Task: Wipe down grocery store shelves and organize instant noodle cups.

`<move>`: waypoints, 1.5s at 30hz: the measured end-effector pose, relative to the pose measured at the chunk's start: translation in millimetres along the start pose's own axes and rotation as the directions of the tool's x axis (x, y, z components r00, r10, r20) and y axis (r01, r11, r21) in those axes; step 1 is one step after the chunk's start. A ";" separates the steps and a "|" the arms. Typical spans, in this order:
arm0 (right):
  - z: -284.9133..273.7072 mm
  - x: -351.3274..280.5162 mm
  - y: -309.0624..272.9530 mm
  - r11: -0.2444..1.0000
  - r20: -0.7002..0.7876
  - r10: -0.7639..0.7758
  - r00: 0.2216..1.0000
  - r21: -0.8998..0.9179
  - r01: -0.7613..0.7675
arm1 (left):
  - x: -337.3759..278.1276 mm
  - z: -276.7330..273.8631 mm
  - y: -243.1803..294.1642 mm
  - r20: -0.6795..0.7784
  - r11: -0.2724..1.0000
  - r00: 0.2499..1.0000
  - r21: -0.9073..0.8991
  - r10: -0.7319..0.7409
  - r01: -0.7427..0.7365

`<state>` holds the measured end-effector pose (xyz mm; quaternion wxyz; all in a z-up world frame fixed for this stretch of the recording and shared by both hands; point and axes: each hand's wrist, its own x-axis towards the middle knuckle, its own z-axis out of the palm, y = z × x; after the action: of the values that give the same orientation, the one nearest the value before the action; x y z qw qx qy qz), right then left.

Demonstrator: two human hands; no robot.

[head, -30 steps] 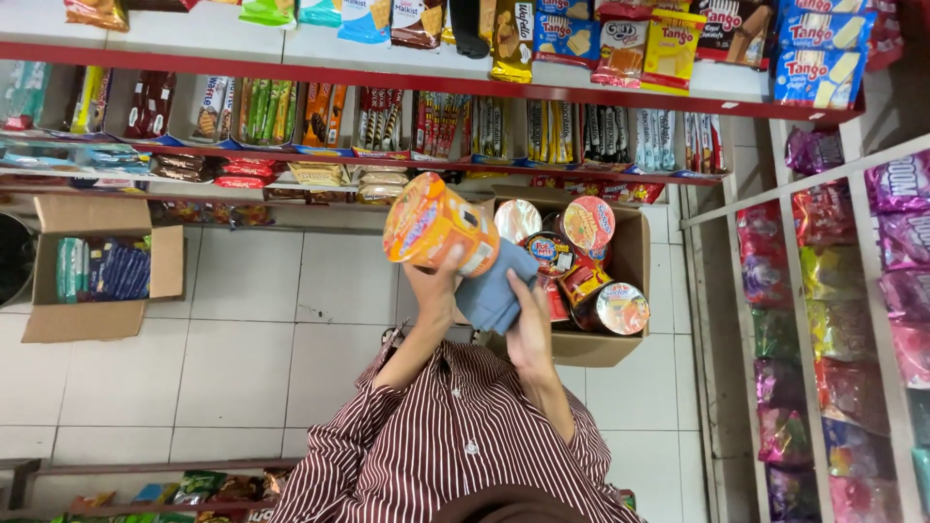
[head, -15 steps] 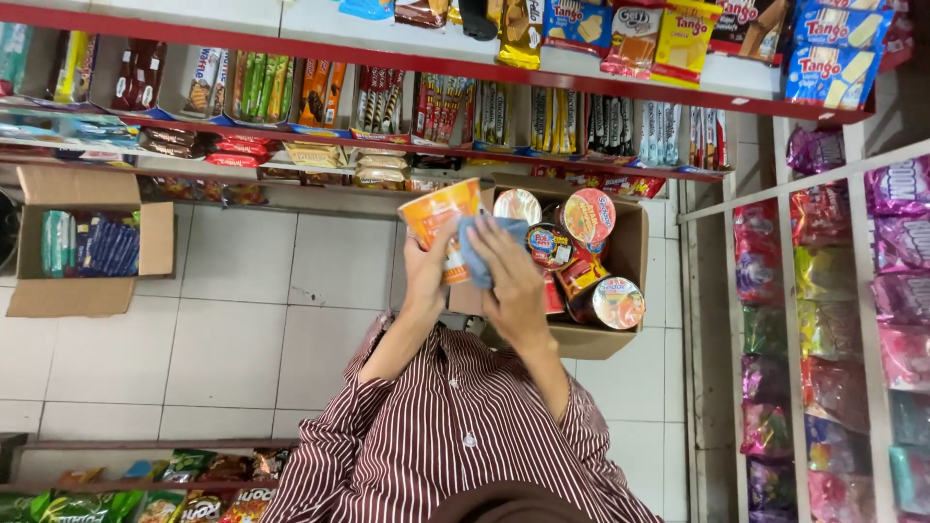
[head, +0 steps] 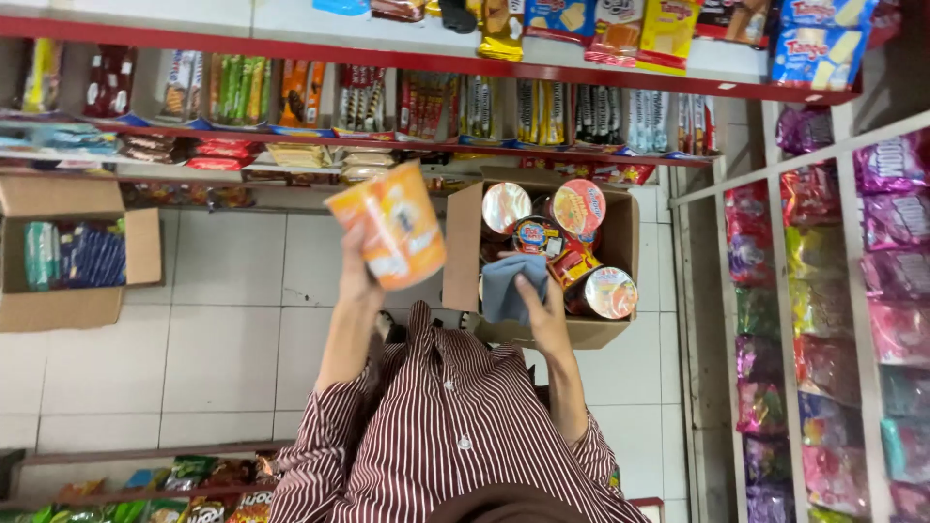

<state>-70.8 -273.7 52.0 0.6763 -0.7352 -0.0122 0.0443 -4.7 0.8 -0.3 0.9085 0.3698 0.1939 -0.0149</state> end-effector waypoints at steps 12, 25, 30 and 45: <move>-9.4 -11.6 42.6 0.660 -0.202 0.302 0.932 0.749 -0.051 | -11.7 -111.2 -144.4 0.645 0.871 0.706 -0.124 -0.293 0.475; -21.7 -33.9 45.6 0.871 -0.300 0.348 0.888 0.454 -0.188 | -36.5 -72.9 -122.9 0.499 0.859 0.749 -0.019 -0.435 0.512; -70.8 -38.3 54.6 0.987 -0.463 0.162 0.872 0.092 -0.134 | -41.0 -67.2 -115.7 0.457 0.885 0.803 -0.069 -0.383 0.461; -110.8 -84.7 101.4 0.915 -0.738 0.347 0.579 0.403 -0.036 | -36.2 -64.5 -84.9 0.433 0.913 0.861 -0.170 -0.269 0.371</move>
<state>-150.3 -399.0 -35.8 0.7182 -0.5433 0.3792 -0.2126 -74.6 -21.4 -85.7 0.9522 0.2050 0.0635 -0.2176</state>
